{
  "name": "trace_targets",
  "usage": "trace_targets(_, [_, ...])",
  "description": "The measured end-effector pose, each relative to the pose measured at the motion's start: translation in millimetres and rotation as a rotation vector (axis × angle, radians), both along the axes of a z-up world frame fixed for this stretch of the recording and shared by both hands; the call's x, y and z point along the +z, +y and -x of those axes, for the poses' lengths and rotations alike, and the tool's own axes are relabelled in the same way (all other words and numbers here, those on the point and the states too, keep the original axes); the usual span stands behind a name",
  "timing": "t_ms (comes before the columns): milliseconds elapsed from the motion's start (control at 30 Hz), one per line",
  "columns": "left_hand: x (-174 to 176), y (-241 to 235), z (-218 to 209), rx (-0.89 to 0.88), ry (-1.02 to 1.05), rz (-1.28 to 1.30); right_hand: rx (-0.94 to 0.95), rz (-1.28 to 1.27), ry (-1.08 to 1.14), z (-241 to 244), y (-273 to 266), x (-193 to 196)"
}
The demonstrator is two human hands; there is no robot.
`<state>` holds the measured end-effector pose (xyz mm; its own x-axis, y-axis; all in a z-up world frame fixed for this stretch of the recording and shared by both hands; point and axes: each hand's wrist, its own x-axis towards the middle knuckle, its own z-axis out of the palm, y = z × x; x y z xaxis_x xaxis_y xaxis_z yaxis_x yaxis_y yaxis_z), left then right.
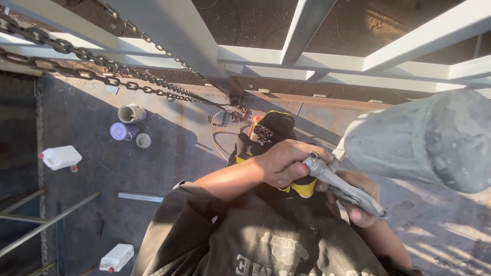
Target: Using a pneumatic spray gun to apply a coat of paint to a large metal frame structure.
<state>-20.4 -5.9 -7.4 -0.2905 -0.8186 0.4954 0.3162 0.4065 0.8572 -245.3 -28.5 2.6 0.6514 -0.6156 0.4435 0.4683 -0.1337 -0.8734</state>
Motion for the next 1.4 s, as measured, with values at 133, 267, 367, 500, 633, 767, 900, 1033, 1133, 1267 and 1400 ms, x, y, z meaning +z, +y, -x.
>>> trace_targets(133, [27, -14, 2, 0.051, -0.087, 0.333, 0.026, 0.027, 0.192, 5, 1, 49])
trace_targets(267, [42, -26, 7, 0.024, -0.124, 0.559, -0.063, 0.071, 0.265, 9, 9, 73])
trace_targets(367, [66, -31, 6, -0.055, -0.042, 0.554, 0.039, 0.067, 0.103, 16, 12, 71])
trace_targets(500, [89, -35, -17, -0.204, -0.268, 0.229, -0.206, 0.042, 0.238, 10, 22, 79])
trace_targets(633, [107, -41, -29, -0.145, -0.601, 0.089, -0.159, -0.013, 0.075, 8, 22, 53])
trace_targets(767, [109, -33, -27, -0.163, -0.583, 0.099, -0.26, 0.124, 0.17, 12, 26, 44])
trace_targets(900, [123, -20, -24, -0.083, -0.567, -0.009, -0.265, 0.161, 0.297, 10, 23, 55])
trace_targets(1033, [120, -12, -20, -0.033, -0.696, -0.107, -0.219, 0.212, 0.275, 1, 18, 57])
trace_targets(1133, [122, -11, -21, -0.075, -0.599, -0.259, -0.222, 0.236, 0.337, -10, 16, 67])
trace_targets(1267, [134, -15, -29, -0.122, -0.685, -0.309, -0.284, 0.313, 0.424, -7, 19, 65])
trace_targets(1400, [129, -16, -40, -0.205, -0.619, -0.267, -0.245, 0.261, 0.334, 0, 20, 55])
